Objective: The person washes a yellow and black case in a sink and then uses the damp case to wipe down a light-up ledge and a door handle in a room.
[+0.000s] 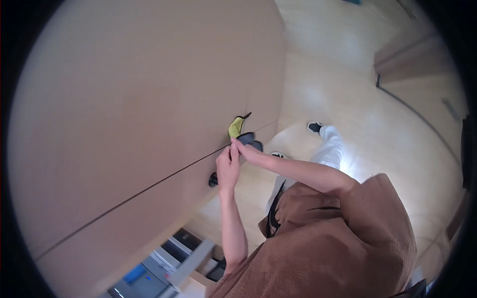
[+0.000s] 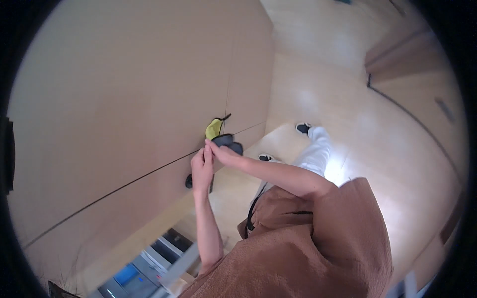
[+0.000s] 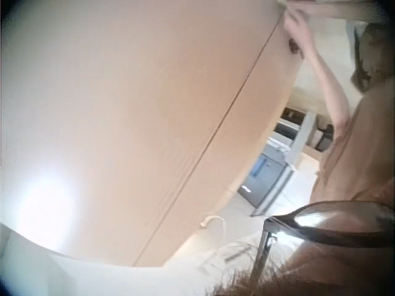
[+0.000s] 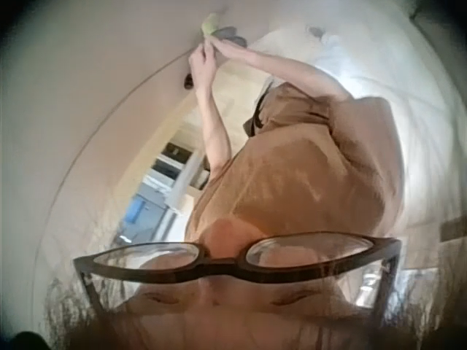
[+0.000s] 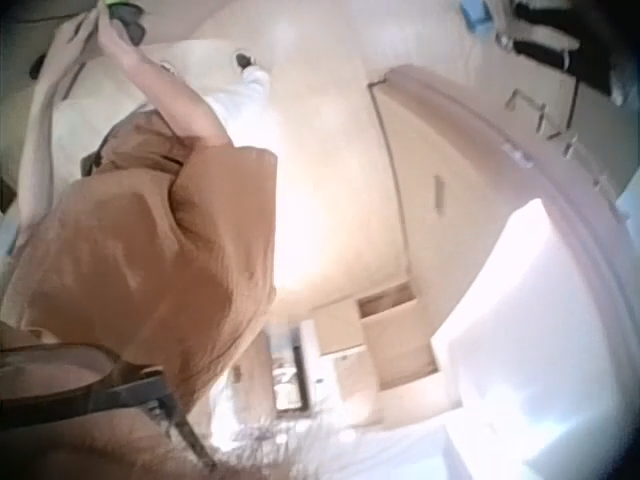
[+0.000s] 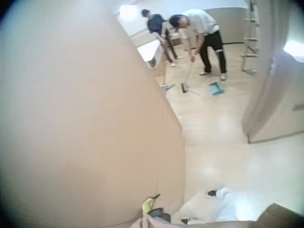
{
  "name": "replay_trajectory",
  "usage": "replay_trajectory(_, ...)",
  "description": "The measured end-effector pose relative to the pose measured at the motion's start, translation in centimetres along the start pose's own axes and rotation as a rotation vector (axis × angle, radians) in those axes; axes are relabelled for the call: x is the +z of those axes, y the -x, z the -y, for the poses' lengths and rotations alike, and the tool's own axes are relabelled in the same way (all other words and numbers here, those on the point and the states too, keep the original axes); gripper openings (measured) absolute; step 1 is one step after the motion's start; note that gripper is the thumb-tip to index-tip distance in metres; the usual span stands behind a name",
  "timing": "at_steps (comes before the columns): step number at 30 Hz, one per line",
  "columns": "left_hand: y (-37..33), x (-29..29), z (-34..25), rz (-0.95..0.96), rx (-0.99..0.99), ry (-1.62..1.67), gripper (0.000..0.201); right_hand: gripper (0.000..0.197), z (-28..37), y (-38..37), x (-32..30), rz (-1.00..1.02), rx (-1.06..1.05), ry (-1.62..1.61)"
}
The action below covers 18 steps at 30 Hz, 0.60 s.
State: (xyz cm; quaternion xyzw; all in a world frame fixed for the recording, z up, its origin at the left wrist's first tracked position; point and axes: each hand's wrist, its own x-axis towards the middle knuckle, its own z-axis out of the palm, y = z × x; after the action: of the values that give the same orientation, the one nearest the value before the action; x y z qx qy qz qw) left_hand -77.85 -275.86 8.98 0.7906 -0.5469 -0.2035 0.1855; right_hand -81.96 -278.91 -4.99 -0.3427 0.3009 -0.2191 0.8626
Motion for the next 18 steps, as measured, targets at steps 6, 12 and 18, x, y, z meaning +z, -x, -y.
replay_trajectory(6, -0.1, -2.5, 0.9, 0.066, 0.02, -0.096, 0.045, 0.081, -1.7, -3.4, 3.3, -0.049, -0.181, -0.371)
replay_trajectory(12, -1.0, 0.7, 0.8, 0.028, 0.02, -0.097, 0.045, 0.097, 2.7, -3.6, -1.8, -0.27, -0.234, -0.356)
replay_trajectory(18, -2.3, 0.3, 2.0, -0.011, 0.114, -0.099, 0.044, 0.083, 1.4, -3.2, 2.5, 0.042, -0.323, -0.402)
